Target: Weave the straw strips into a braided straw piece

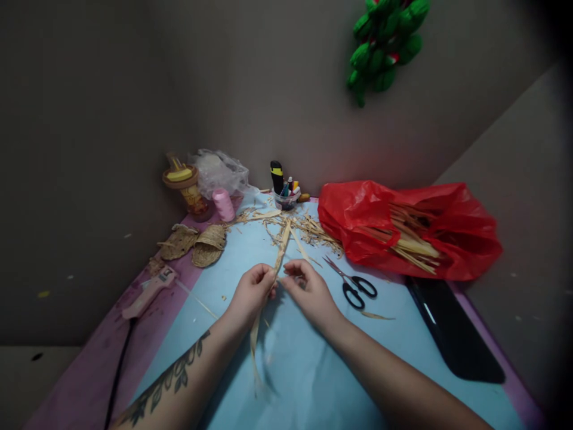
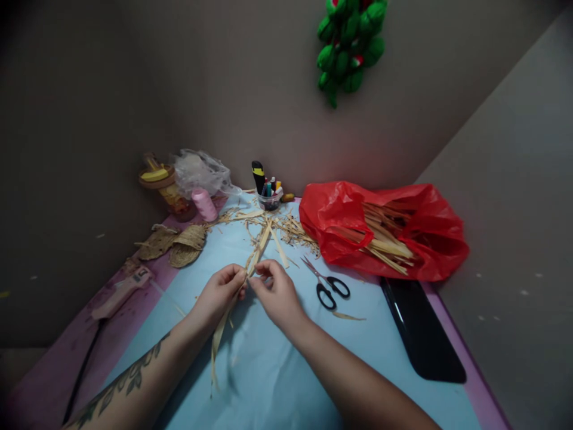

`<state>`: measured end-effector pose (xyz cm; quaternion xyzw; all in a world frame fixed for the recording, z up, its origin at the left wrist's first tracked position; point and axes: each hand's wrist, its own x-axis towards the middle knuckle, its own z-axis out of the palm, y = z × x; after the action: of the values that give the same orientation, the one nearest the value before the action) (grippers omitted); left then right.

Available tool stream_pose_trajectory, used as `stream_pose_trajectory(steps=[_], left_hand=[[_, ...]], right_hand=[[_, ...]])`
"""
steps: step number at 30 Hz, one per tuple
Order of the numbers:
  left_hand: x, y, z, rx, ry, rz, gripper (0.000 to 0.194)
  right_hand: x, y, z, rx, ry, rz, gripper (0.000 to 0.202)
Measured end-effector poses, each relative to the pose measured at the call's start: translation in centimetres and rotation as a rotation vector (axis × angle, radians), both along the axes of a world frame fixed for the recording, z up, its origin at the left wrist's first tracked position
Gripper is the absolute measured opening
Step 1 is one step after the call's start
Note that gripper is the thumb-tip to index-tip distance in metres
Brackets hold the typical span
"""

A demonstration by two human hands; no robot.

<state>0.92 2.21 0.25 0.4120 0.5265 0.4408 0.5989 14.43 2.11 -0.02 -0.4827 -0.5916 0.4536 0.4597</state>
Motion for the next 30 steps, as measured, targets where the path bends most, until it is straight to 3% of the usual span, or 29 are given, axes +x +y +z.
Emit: stream_pose_trajectory(steps=[3, 6, 13, 22, 27, 30], left_hand=[[0.0, -0.3, 0.4, 0.088, 0.156, -0.057, 0.028], [0.1, -0.4, 0.7, 0.149, 0.275, -0.073, 0.025], [0.0, -0.5, 1.0, 0.167, 0.287, -0.062, 0.016], [-1.0, 0.2, 1.0, 0.171, 0.309, -0.167, 0.022], [-1.4, 0.2, 1.2, 0.132, 0.387, -0.168, 0.027], [-0.8, -0.5, 1.3, 0.186, 0.461, -0.156, 0.026]], right_hand=[[-0.2, 0.5, -0.3, -0.267, 0.216, 0.11, 0.018], [-0.3, 0.5, -0.5, -0.352, 0.213, 0.121, 0.017], [0.4, 0.5, -0.1, -0.142, 0.009, 0.094, 0.018], [0.8, 0.6, -0.6, -0.101, -0.001, 0.099, 0.015], [0.7, 0.5, -0.4, -0.023, -0.104, 0.004, 0.014], [0.2, 0.3, -0.4, -0.111, -0.067, -0.062, 0.016]])
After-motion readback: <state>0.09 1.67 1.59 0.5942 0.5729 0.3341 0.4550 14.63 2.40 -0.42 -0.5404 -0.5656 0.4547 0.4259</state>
